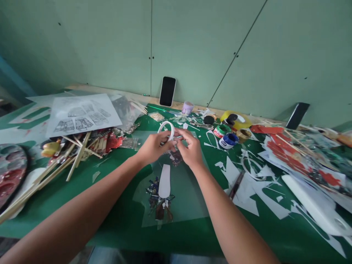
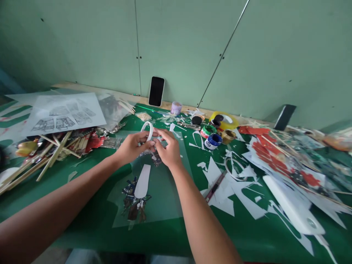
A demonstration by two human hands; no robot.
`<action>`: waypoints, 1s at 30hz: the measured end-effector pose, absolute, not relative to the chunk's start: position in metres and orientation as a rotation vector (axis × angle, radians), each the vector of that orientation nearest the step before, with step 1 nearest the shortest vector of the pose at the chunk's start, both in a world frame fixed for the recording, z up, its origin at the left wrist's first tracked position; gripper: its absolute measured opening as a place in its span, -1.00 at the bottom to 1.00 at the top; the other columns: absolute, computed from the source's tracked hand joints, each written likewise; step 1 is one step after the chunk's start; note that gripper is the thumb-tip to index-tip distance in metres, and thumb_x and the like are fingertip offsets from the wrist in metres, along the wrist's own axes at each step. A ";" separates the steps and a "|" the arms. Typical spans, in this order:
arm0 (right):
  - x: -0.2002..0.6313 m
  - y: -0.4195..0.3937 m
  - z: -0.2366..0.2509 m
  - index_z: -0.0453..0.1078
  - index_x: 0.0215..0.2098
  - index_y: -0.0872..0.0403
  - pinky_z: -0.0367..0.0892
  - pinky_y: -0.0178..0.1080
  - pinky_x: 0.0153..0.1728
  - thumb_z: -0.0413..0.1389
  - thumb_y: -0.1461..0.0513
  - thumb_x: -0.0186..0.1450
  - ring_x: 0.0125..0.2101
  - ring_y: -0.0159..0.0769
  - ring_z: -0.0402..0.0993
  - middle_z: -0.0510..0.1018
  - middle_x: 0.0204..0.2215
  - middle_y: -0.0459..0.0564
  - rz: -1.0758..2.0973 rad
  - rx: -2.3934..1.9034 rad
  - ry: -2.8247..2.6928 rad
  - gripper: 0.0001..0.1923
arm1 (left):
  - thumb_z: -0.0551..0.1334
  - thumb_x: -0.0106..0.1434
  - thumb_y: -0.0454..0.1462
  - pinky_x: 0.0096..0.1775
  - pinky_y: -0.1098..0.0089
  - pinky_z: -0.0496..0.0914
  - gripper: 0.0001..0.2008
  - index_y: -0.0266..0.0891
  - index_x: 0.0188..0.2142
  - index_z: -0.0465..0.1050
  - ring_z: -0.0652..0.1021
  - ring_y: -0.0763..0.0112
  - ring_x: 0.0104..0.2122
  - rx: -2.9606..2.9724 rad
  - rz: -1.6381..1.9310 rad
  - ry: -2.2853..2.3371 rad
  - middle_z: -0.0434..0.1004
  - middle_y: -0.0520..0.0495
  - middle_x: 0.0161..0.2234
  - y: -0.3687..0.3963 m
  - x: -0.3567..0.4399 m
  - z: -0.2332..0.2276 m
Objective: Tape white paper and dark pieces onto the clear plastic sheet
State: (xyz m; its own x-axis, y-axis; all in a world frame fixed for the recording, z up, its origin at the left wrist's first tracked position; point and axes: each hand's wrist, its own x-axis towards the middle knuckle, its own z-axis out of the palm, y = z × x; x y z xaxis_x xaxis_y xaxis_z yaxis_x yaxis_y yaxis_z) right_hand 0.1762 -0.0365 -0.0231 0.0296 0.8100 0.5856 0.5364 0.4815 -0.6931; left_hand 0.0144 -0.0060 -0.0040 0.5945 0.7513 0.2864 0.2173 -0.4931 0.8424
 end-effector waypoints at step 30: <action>0.173 -0.047 -0.020 0.37 -0.43 0.02 0.35 -0.27 -0.42 0.13 0.27 0.25 -0.29 -0.28 0.44 0.51 -0.37 -0.01 -0.046 -1.007 -1.611 -0.91 | 0.02 0.31 -0.28 -0.38 0.50 0.31 -0.82 -0.23 -0.18 0.35 0.53 0.44 -0.48 2.232 0.732 0.825 0.49 0.06 -0.48 -0.012 0.015 0.000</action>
State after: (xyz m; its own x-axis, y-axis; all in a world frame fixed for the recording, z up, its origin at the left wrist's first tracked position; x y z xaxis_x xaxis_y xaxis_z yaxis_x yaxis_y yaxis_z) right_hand 0.1732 -0.0465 -0.0200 0.0476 0.5717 0.8191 0.6172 0.6279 -0.4741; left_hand 0.0149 -0.0117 -0.0002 0.6478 0.7116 0.2719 0.3548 -0.5977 0.7189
